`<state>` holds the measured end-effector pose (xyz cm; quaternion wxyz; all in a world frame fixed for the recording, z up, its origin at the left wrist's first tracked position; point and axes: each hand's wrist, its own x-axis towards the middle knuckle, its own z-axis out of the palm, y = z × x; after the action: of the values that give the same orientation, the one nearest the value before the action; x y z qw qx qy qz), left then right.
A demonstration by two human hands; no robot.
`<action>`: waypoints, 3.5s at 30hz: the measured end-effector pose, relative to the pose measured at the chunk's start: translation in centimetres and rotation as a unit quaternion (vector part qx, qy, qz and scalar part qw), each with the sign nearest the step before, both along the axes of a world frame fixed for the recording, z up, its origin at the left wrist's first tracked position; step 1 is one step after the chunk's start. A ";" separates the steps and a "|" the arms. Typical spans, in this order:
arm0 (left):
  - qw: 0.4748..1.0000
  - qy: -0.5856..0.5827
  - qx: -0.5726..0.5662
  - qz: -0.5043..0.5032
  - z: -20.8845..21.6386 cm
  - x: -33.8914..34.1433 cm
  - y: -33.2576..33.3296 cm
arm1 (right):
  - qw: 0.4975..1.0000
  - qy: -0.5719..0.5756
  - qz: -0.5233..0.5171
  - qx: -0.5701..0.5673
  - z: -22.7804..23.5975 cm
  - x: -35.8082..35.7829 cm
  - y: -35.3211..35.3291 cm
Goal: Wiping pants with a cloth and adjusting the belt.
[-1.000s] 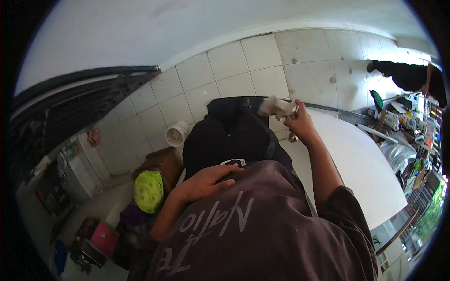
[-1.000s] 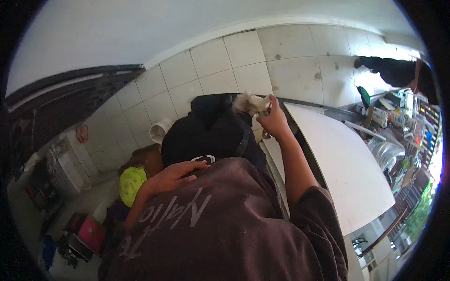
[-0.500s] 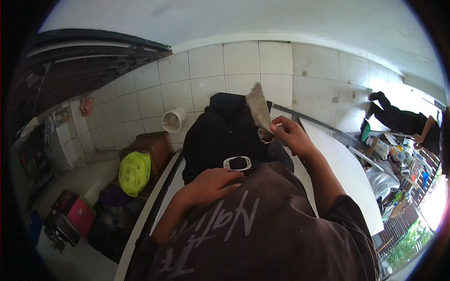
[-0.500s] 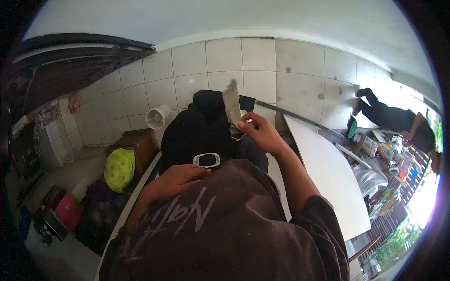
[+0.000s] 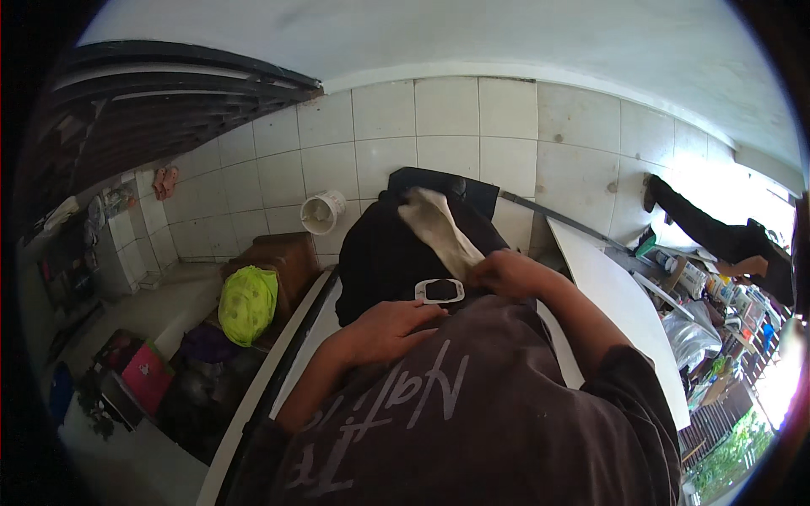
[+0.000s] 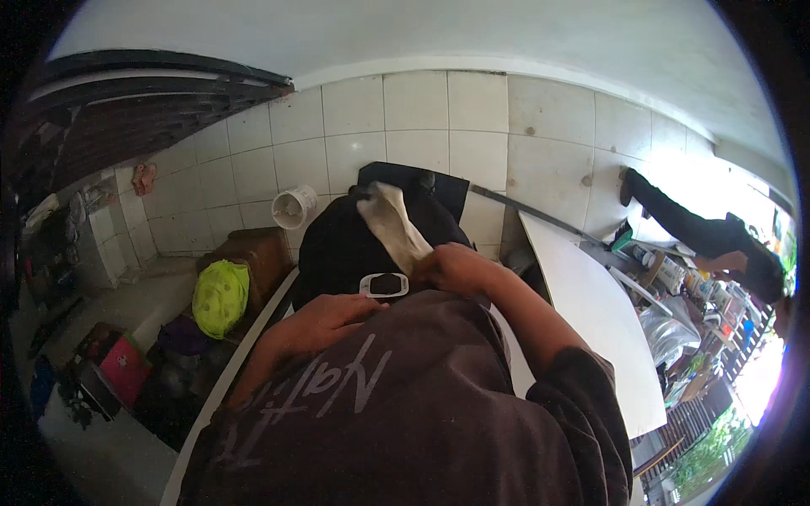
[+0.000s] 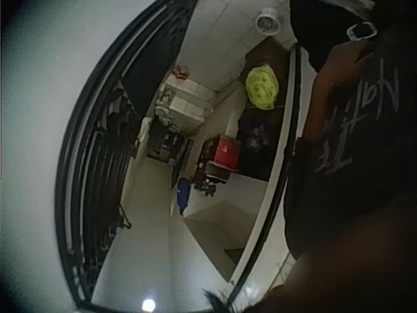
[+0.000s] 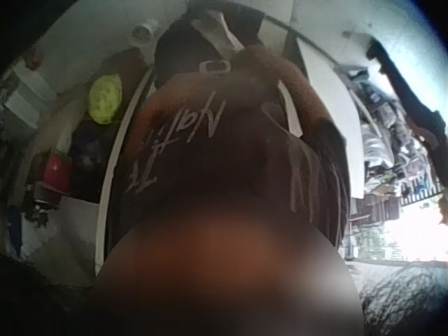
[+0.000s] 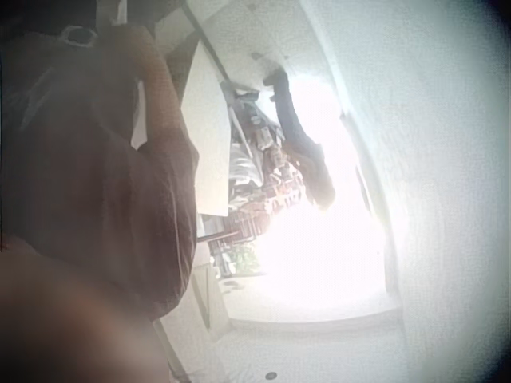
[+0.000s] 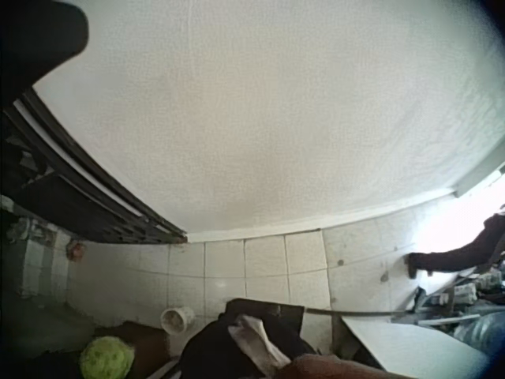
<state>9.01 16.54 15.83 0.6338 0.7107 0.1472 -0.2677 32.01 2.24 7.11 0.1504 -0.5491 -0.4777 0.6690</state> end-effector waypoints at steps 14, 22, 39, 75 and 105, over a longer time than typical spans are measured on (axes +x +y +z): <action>1.000 0.009 -0.013 -0.002 -0.2 1.8 -0.8 | 0.990 0.084 0.077 0.089 -4.9 -5.5 5.5; 0.997 0.048 -0.063 0.019 0.3 1.8 -1.2 | 0.983 -0.156 0.100 0.005 -6.5 -3.8 6.1; 0.997 -0.043 -0.027 0.061 -0.5 0.7 -1.7 | 0.923 0.180 -0.274 -0.201 -0.8 -1.1 6.4; 0.994 -0.095 -0.054 -0.012 -0.9 -7.9 6.7 | 0.964 -0.201 -0.168 -0.048 1.5 -12.3 11.5; 0.985 -0.163 0.023 -0.051 -1.5 -9.1 4.5 | 0.985 -0.138 -0.029 -0.103 0.5 -16.6 13.9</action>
<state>-0.11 21.08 14.33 0.6187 0.7655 0.0113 -0.1764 15.44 16.18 7.58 0.0446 -0.6625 -0.4063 0.6277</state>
